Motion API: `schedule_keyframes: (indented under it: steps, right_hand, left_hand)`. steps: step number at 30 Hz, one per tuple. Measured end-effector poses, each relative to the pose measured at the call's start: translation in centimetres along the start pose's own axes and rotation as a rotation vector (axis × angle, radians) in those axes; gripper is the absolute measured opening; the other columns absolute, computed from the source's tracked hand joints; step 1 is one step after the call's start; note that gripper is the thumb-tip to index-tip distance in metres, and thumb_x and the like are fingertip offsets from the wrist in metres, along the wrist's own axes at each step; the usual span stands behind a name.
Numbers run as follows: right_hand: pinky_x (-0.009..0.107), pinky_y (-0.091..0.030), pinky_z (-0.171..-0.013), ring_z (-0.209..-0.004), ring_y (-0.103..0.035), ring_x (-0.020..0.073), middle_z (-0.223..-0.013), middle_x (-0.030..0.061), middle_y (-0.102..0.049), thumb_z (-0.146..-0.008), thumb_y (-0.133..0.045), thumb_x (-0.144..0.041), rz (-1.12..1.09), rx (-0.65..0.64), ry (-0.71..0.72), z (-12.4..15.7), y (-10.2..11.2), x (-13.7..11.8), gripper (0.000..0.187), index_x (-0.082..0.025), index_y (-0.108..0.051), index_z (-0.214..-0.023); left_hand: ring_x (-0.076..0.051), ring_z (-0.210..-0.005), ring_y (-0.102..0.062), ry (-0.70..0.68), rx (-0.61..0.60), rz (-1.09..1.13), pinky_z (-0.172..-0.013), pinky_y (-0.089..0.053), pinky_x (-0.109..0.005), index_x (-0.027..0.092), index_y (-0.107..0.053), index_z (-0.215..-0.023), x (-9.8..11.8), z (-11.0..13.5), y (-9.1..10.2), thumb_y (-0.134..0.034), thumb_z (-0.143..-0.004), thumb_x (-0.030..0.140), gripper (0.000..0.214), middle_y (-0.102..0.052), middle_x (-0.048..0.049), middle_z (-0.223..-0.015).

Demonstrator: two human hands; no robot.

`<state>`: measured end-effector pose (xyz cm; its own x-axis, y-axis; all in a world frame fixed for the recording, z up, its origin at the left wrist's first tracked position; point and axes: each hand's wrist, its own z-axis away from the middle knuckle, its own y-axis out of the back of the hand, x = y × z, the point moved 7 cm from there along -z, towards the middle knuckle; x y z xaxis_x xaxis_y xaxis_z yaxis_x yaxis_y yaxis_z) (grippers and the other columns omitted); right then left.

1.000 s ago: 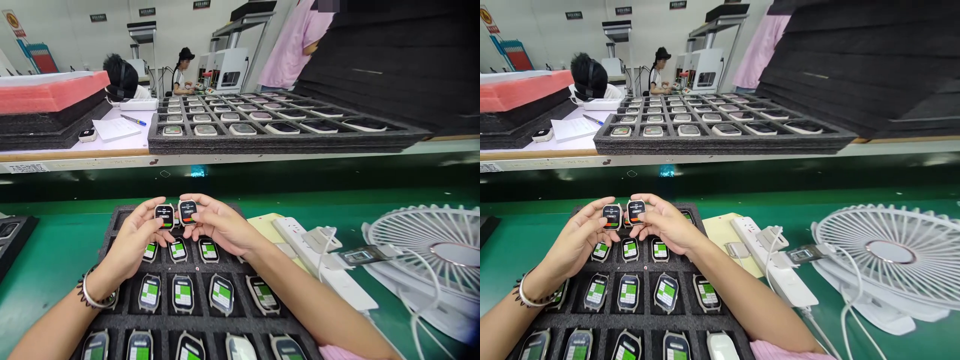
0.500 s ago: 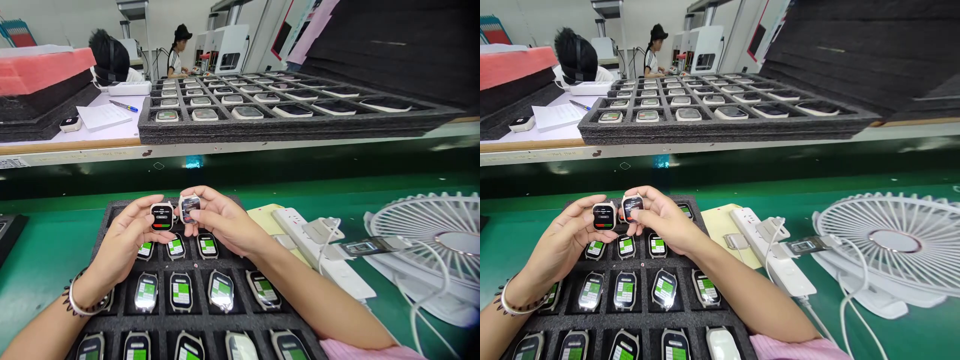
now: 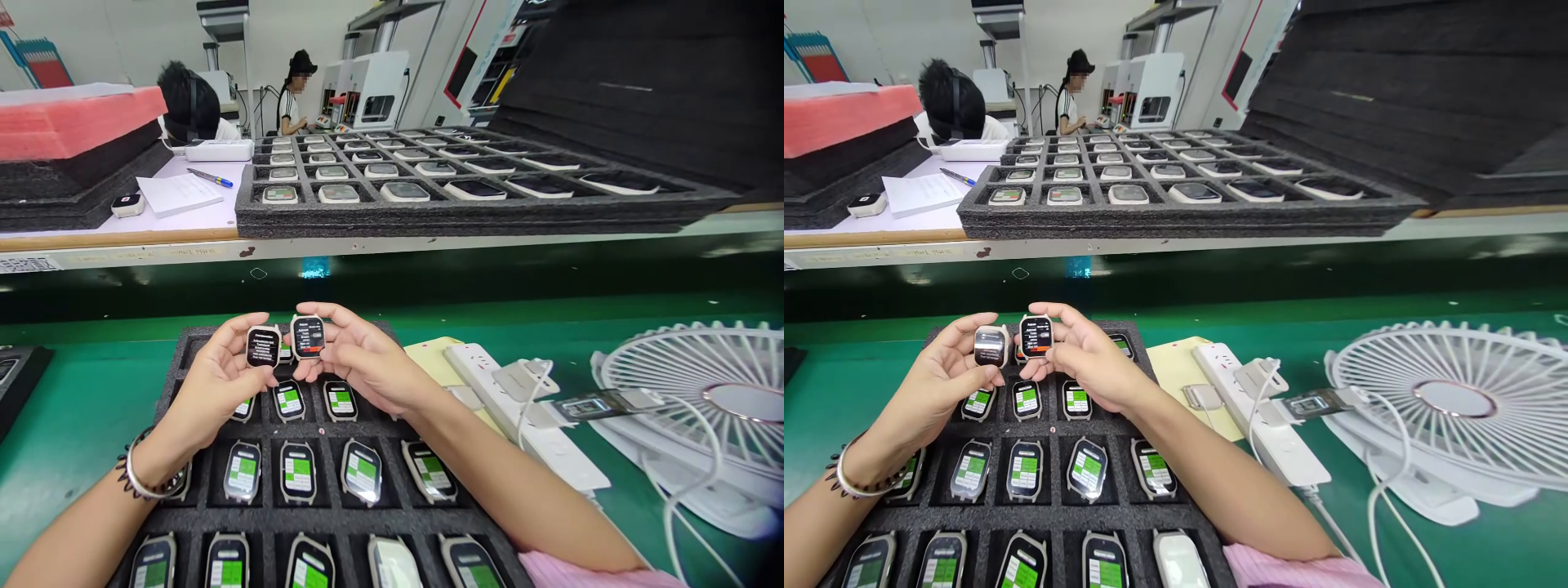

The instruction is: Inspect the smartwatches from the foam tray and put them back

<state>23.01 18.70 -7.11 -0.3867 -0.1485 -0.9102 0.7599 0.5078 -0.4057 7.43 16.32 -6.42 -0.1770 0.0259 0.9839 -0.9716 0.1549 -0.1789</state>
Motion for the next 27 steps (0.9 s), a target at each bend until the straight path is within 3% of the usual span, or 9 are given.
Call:
schedule_keyframes:
  steps: [4,8,12,14,16,20,22,25,27]
  right_hand:
    - [0.027,-0.057,-0.073,-0.078,-0.072,0.0137,-0.106,0.0016,-0.065,-0.078,-0.074,-0.011,0.064,-0.019,0.024,-0.4,-0.1,0.3,0.064,-0.024,-0.043,-0.132]
    - [0.032,-0.057,-0.073,-0.076,-0.07,0.0152,-0.103,0.0015,-0.062,-0.08,-0.071,-0.019,0.276,-0.095,-0.001,-1.2,-0.5,1.2,0.054,-0.024,-0.043,-0.125]
    - [0.047,-0.052,-0.088,-0.099,-0.066,0.0277,-0.117,0.0135,-0.062,-0.08,-0.07,-0.02,1.059,-0.123,0.169,-2.8,-1.9,0.8,0.037,-0.018,-0.055,-0.114]
    - [0.056,-0.041,-0.1,-0.12,-0.056,0.0372,-0.136,0.022,-0.054,-0.079,-0.075,-0.023,1.451,-0.112,0.279,-3.8,-3.1,0.7,0.037,-0.014,-0.062,-0.112]
    - [0.06,-0.034,-0.104,-0.132,-0.046,0.0413,-0.146,0.0248,-0.047,-0.081,-0.077,-0.031,1.635,-0.113,0.31,-5.0,-4.3,1.3,0.039,-0.015,-0.066,-0.114]
    - [0.06,-0.029,-0.108,-0.141,-0.038,0.0392,-0.151,0.0229,-0.045,-0.086,-0.075,-0.045,1.699,-0.113,0.243,-6.9,-5.5,3.0,0.044,-0.019,-0.07,-0.12]
    - [0.064,-0.024,-0.11,-0.144,-0.034,0.0406,-0.156,0.0235,-0.039,-0.086,-0.074,-0.05,1.718,-0.124,0.197,-7.2,-5.6,3.5,0.055,-0.019,-0.066,-0.131]
    - [0.066,-0.02,-0.113,-0.145,-0.032,0.0412,-0.159,0.024,-0.033,-0.09,-0.07,-0.053,1.731,-0.074,0.194,-6.9,-4.7,1.8,0.069,-0.017,-0.053,-0.146]
    - [0.062,-0.022,-0.113,-0.142,-0.038,0.0386,-0.157,0.0216,-0.039,-0.094,-0.065,-0.046,1.726,-0.017,0.233,-6.2,-3.5,-0.7,0.059,-0.017,-0.053,-0.144]
  left_hand:
    - [-0.01,-0.068,-0.068,0.013,-0.008,-0.056,-0.062,-0.056,-0.022,0.02,-0.052,-0.125,0.3,-0.2,0.5,-0.079,-0.069,0.018,0.062,-0.066,-0.0051,-0.112]
    - [-0.017,-0.075,-0.068,-0.014,-0.029,-0.321,-0.069,-0.057,-0.032,0.019,-0.053,-0.118,0.9,-0.6,3.9,-0.078,-0.071,0.032,0.055,-0.067,-0.0062,-0.106]
    - [-0.025,-0.097,-0.063,-0.192,0.041,-0.875,-0.091,-0.05,-0.045,0.02,-0.061,-0.109,1.7,-1.2,8.8,-0.072,-0.076,0.04,0.041,-0.067,-0.0073,-0.105]
    - [-0.03,-0.111,-0.057,-0.245,0.041,-1.03,-0.103,-0.043,-0.05,0.021,-0.064,-0.108,1.5,-1.4,10.4,-0.069,-0.077,0.043,0.039,-0.065,-0.0082,-0.112]
    - [-0.033,-0.12,-0.051,-0.229,0.038,-1.11,-0.108,-0.036,-0.054,0.023,-0.066,-0.11,0.7,-1.5,11.7,-0.068,-0.078,0.046,0.04,-0.063,-0.0087,-0.116]
    - [-0.035,-0.126,-0.045,-0.145,0.007,-1.187,-0.112,-0.03,-0.057,0.026,-0.068,-0.117,-0.6,-1.4,13.4,-0.067,-0.08,0.05,0.044,-0.059,-0.0092,-0.121]
    - [-0.036,-0.129,-0.042,-0.111,-0.009,-1.184,-0.113,-0.029,-0.057,0.028,-0.062,-0.131,-0.8,-1.3,13.8,-0.067,-0.082,0.051,0.055,-0.055,-0.0101,-0.129]
    - [-0.036,-0.13,-0.039,-0.12,0.009,-1.193,-0.111,-0.031,-0.055,0.032,-0.041,-0.152,0.0,-1.3,13.4,-0.067,-0.084,0.05,0.075,-0.048,-0.0112,-0.139]
    - [-0.034,-0.127,-0.04,-0.178,-0.031,-1.219,-0.111,-0.033,-0.054,0.031,-0.045,-0.15,0.8,-1.7,11.6,-0.066,-0.085,0.049,0.071,-0.05,-0.0105,-0.137]
